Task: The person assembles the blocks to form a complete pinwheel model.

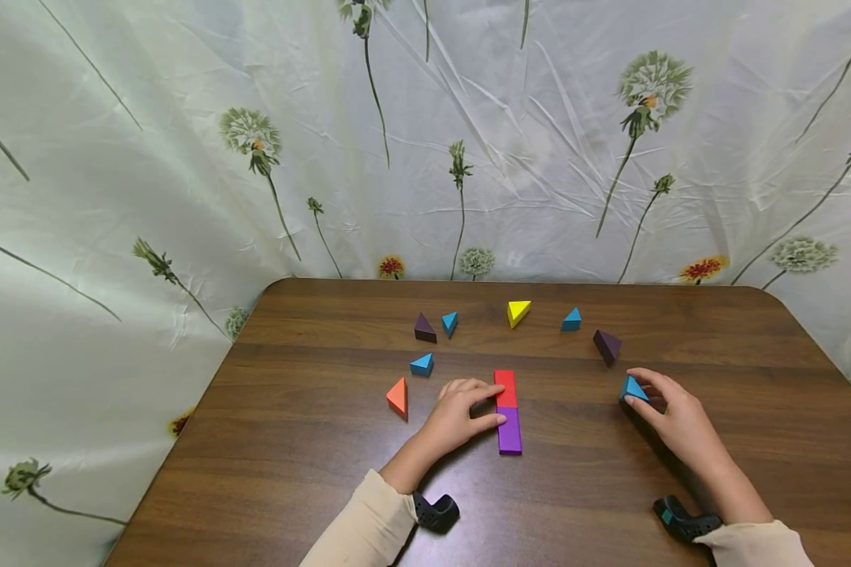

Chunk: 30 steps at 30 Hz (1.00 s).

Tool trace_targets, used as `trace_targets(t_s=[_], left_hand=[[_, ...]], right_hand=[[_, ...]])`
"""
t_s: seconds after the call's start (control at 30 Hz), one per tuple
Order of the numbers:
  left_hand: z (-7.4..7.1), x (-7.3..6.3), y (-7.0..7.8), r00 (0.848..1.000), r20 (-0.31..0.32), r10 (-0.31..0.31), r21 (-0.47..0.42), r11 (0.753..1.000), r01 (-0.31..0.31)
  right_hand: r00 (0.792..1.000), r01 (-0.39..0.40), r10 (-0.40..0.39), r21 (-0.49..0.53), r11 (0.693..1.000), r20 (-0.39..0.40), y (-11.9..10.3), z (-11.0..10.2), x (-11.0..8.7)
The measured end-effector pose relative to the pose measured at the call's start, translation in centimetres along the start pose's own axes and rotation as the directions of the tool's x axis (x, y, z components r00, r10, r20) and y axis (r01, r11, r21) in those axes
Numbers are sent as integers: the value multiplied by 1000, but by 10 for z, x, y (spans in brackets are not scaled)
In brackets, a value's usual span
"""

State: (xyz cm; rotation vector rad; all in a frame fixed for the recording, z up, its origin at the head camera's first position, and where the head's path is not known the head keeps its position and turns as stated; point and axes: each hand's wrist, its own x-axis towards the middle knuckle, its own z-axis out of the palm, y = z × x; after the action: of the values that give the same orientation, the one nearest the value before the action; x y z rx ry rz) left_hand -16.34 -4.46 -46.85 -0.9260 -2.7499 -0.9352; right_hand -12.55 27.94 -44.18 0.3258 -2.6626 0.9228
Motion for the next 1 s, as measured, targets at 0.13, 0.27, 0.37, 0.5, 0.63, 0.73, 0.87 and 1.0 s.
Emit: trace_targets(t_s=[0.13, 0.27, 0.37, 0.5, 0.63, 0.73, 0.87, 1.0], left_hand=[[0, 0, 0, 1000, 0, 1, -3, 1000, -1], [-1, 0, 0, 1000, 4, 0, -6, 1000, 0], [-2, 0, 0, 1000, 8, -3, -7, 1000, 3], [-2, 0, 1, 1000, 9, -3, -10, 1000, 4], [-2, -1, 0, 1000, 8, -4, -14, 1000, 4], [-2, -1, 0, 1000, 9, -4, -11, 1000, 5], [-2, -1, 0, 1000, 12, -2, -4, 1000, 2], [-2, 0, 0, 1000, 16, -6, -3, 1000, 6]], right_hand=[[1000, -10, 9, 12, 1000, 23, -5, -3, 4], [999, -30, 29, 29, 999, 41, -10, -5, 8], [999, -28, 27, 34, 999, 47, -13, -4, 12], [999, -3, 2, 33, 999, 41, -18, -3, 18], [999, 28, -29, 40, 999, 28, -24, 0, 26], [998, 58, -60, 58, 997, 25, -30, 3, 33], [995, 86, -90, 83, 993, 40, -37, 8, 41], [994, 95, -100, 101, 990, 51, -43, 13, 49]])
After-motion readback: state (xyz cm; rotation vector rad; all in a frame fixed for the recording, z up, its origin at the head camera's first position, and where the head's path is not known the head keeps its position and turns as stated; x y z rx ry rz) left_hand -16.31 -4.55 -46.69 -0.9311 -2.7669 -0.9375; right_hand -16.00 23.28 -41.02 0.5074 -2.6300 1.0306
